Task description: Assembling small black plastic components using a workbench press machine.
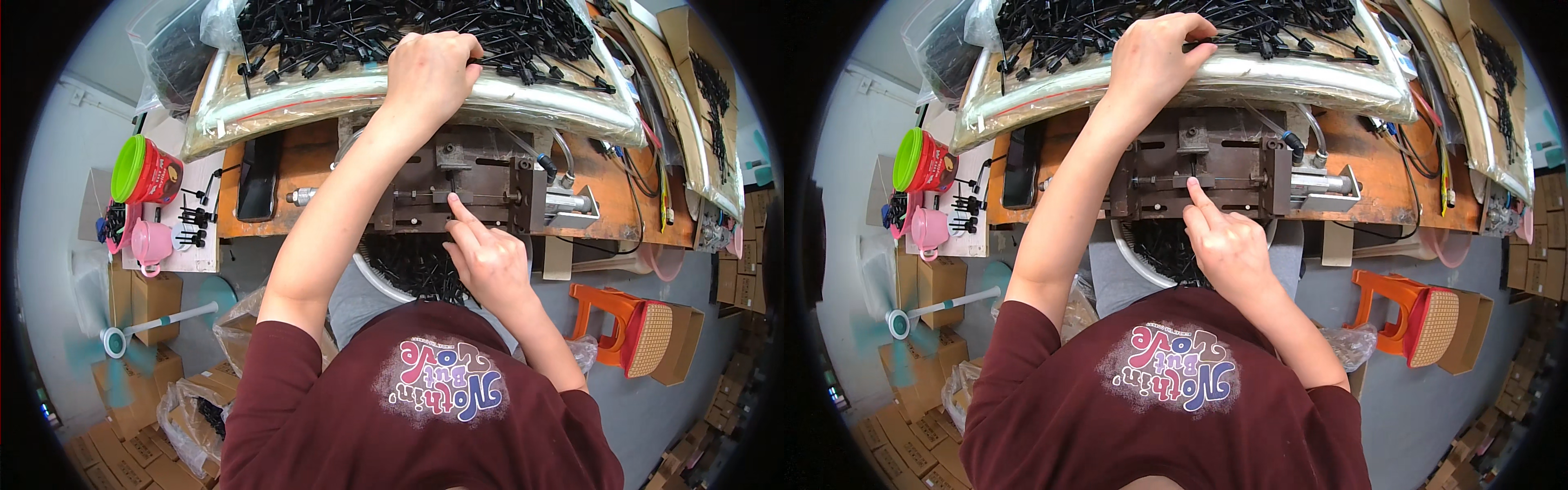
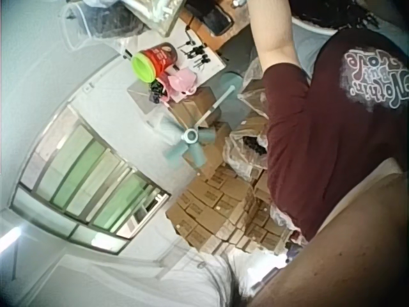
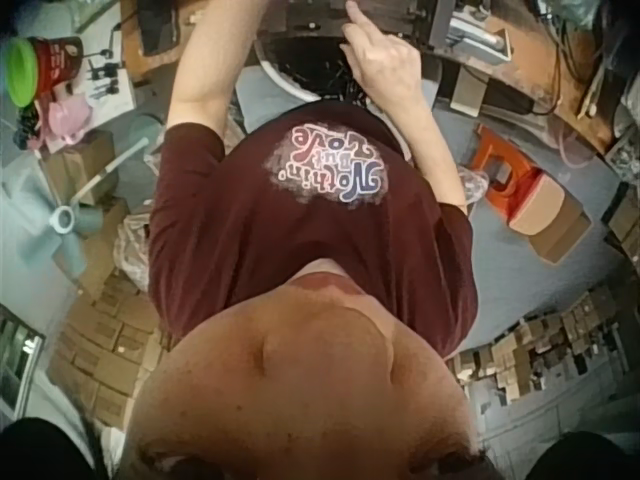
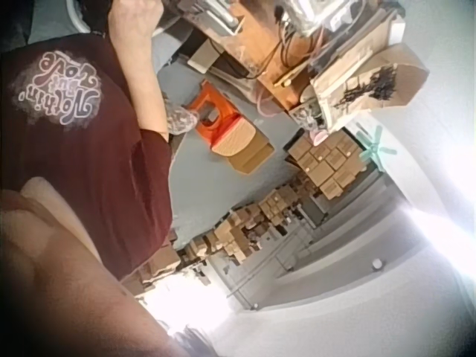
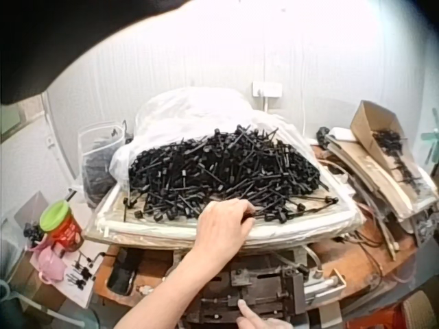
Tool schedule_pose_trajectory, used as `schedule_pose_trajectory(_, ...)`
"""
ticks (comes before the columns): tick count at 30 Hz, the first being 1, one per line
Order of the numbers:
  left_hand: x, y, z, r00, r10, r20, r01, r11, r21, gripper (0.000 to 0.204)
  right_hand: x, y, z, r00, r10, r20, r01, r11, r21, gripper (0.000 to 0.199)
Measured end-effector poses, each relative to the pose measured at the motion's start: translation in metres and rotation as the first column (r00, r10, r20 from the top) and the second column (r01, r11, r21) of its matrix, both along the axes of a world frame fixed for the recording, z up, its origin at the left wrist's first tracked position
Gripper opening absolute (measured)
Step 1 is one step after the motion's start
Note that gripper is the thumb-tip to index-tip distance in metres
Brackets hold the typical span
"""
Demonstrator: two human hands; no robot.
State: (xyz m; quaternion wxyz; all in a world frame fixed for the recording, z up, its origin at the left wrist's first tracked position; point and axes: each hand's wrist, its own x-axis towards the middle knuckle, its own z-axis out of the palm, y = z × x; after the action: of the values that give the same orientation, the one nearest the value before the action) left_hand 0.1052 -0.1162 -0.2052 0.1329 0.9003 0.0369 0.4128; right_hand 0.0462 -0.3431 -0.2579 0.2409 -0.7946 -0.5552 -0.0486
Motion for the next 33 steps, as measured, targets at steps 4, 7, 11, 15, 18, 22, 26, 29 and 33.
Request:
schedule_pose_trajectory(4,-0.017,-0.006,0.011,0.997,-0.044,0.07,0.054,0.988,-0.146,0.017,0.022,-0.003,0.022,0.986,0.017,-0.169,0.013,0.984,0.176,0.025)
schedule_pose_trajectory(7,-0.054,-0.018,0.03,0.977,-0.124,0.172,0.176,0.928,-0.328,0.017,0.058,-0.007,0.049,0.989,-0.145,-0.015,0.143,0.945,0.294,0.018)
schedule_pose_trajectory(11,-0.103,-0.04,0.034,0.965,-0.246,0.088,0.258,0.839,-0.478,0.02,0.125,-0.002,0.075,0.936,-0.331,0.122,0.273,0.899,0.343,0.023)
schedule_pose_trajectory(15,-0.139,-0.068,0.013,0.941,-0.336,-0.035,0.271,0.813,-0.516,0.028,0.18,0.009,0.084,0.867,-0.343,0.361,0.3,0.939,0.17,0.022)
schedule_pose_trajectory(18,-0.16,-0.08,-0.023,0.945,-0.306,-0.118,0.241,0.892,-0.382,0.025,0.184,0.025,0.084,0.931,-0.289,0.223,0.278,0.957,0.08,0.028)
schedule_pose_trajectory(22,-0.169,-0.098,-0.061,0.96,-0.167,-0.226,0.107,0.961,-0.255,0.024,0.17,0.041,0.076,0.935,-0.265,0.236,0.231,0.96,0.16,0.041)
schedule_pose_trajectory(26,-0.163,-0.103,-0.07,0.948,-0.159,-0.277,0.108,0.976,-0.191,0.026,0.17,0.046,0.067,0.95,-0.266,0.162,0.218,0.94,0.264,0.036)
schedule_pose_trajectory(29,-0.154,-0.099,-0.071,0.938,-0.113,-0.328,0.084,0.991,-0.1,0.026,0.161,0.045,0.067,0.967,-0.249,0.052,0.222,0.926,0.304,0.029)
schedule_pose_trajectory(33,-0.152,-0.098,-0.071,0.918,-0.099,-0.383,0.082,0.995,-0.061,0.028,0.125,0.031,0.071,0.982,-0.185,-0.039,0.187,0.912,0.364,0.024)
